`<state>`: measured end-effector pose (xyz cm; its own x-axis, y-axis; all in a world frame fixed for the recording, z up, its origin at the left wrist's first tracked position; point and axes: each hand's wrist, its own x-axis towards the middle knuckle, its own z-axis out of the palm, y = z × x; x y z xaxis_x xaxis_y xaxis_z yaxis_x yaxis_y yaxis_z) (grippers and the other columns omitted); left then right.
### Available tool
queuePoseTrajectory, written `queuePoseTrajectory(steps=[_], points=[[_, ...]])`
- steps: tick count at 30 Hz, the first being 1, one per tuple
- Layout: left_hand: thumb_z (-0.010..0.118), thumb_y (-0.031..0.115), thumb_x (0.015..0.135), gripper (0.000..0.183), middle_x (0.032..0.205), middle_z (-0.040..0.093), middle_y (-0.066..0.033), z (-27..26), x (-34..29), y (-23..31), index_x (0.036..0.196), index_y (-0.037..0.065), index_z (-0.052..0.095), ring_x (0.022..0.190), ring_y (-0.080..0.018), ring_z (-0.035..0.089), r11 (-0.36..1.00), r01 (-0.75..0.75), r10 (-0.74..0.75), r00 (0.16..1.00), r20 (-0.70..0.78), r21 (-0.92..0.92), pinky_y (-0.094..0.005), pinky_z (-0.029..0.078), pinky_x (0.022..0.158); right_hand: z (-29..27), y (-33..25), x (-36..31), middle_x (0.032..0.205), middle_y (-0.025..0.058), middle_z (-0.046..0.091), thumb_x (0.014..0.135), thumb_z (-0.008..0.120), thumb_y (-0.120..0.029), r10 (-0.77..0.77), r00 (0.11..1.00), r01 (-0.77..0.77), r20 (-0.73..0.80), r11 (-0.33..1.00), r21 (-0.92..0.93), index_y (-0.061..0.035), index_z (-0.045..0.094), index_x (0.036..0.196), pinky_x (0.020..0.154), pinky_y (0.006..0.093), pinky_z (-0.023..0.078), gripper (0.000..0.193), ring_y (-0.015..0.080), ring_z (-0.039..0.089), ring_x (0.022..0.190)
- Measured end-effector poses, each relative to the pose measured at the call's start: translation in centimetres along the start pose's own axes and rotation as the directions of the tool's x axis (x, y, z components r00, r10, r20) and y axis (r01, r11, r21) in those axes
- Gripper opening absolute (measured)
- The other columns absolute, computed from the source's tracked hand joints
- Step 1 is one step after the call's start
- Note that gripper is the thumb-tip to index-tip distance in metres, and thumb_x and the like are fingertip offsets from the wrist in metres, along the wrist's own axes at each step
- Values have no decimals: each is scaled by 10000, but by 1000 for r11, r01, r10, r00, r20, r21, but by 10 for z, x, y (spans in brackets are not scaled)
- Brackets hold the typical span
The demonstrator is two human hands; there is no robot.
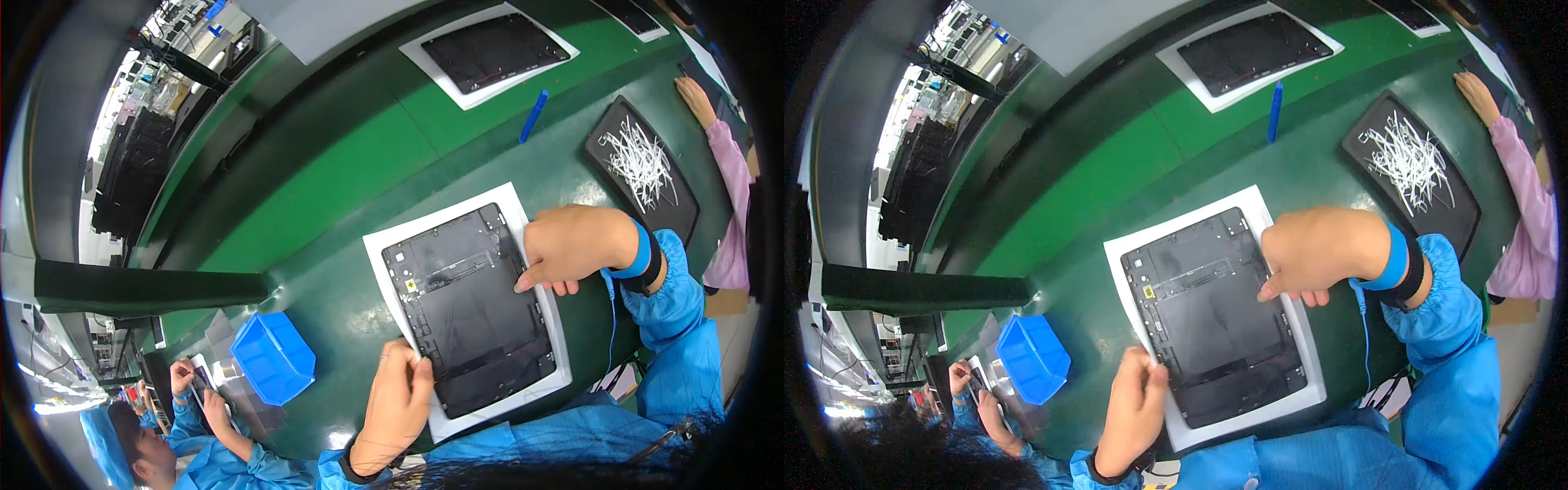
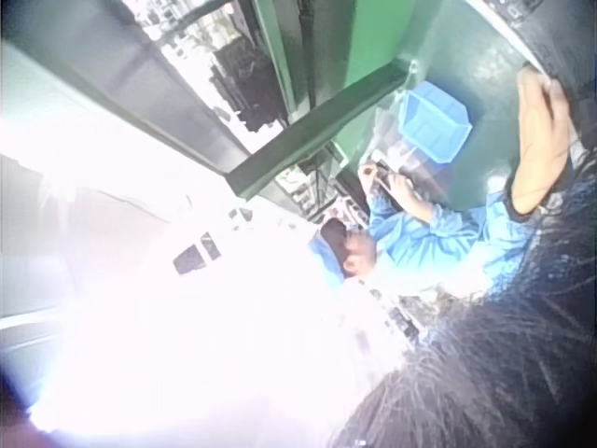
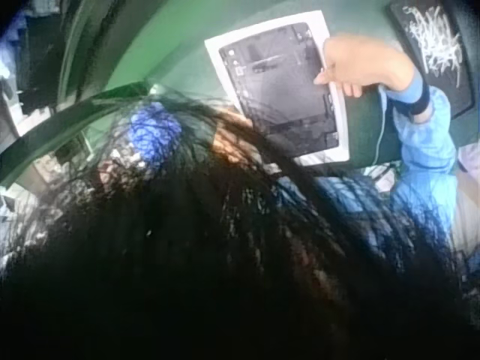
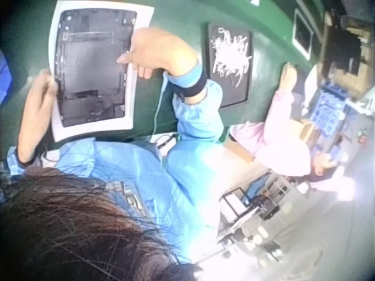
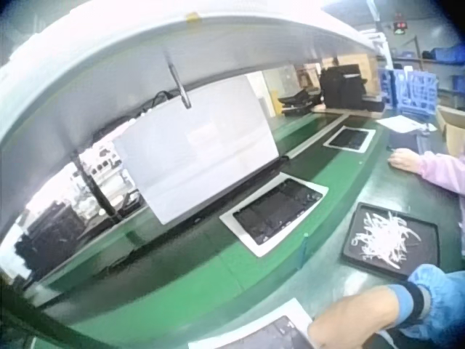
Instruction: The person is assembling an electronic tablet, applying adhesives and fitting components into the casing.
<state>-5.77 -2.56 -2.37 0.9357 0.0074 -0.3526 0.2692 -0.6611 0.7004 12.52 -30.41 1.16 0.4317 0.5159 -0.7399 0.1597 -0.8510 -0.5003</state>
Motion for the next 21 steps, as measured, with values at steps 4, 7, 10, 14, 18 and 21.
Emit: queuePoseTrajectory(steps=[4, 7, 10, 14, 18, 21], points=[[657, -44, 1009, 342, 1093, 588, -68, 5, 16, 0, 1168, 97, 389, 1009, -104, 577, 761, -140, 111, 990, -86, -633, -293, 501, 817, 3, 6, 12, 715, 90, 766, 1021, 656, -417, -81, 997, 82, -8, 995, 60, 18, 770, 787, 667, 340, 590, 507, 195, 751, 641], [703, 49, 1015, 407, 864, 515, 9, -29, 58, 1, 1185, 133, 344, 691, -27, 467, 828, -172, 67, 975, -210, -534, -213, 382, 531, 2, 0, 10, 696, 129, 741, 1018, 660, -422, -63, 920, 117, -386, 986, 117, 25, 746, 822, 670, 369, 574, 496, 263, 729, 637], [706, 111, 1010, 418, 998, 510, -31, -64, 143, -15, 1289, 93, 395, 791, -95, 441, 873, -338, 153, 874, -462, -350, -275, 413, 682, 8, 6, 21, 696, 166, 717, 1010, 667, -424, -121, 814, 108, -569, 993, -57, 7, 751, 844, 671, 430, 560, 470, 315, 718, 668], [719, 106, 977, 378, 1189, 615, -214, -107, 230, -8, 1292, 55, 517, 1082, -277, 619, 940, -185, -9, 827, -562, -288, -376, 492, 959, 14, 3, 27, 778, 219, 729, 971, 698, -421, -82, 776, 95, -626, 995, -13, -12, 750, 823, 779, 501, 568, 438, 424, 717, 789], [740, 59, 923, 476, 1505, 505, -281, -109, 261, -28, 1372, 98, 586, 1404, -437, 505, 993, -117, 97, 760, -643, 12, -455, 417, 1172, 12, 0, 48, 883, 240, 738, 961, 725, -346, -147, 605, 143, -782, 987, -74, 4, 676, 979, 785, 532, 567, 354, 430, 723, 875], [790, 91, 879, 589, 1586, 420, -297, -98, 248, -22, 1430, 105, 584, 1447, -464, 444, 952, -131, 292, 663, -689, 277, -492, 391, 1199, -7, -11, 90, 973, 284, 690, 945, 680, -184, -333, 391, 90, -858, 941, -325, 58, 562, 1065, 786, 558, 586, 295, 480, 714, 885]])
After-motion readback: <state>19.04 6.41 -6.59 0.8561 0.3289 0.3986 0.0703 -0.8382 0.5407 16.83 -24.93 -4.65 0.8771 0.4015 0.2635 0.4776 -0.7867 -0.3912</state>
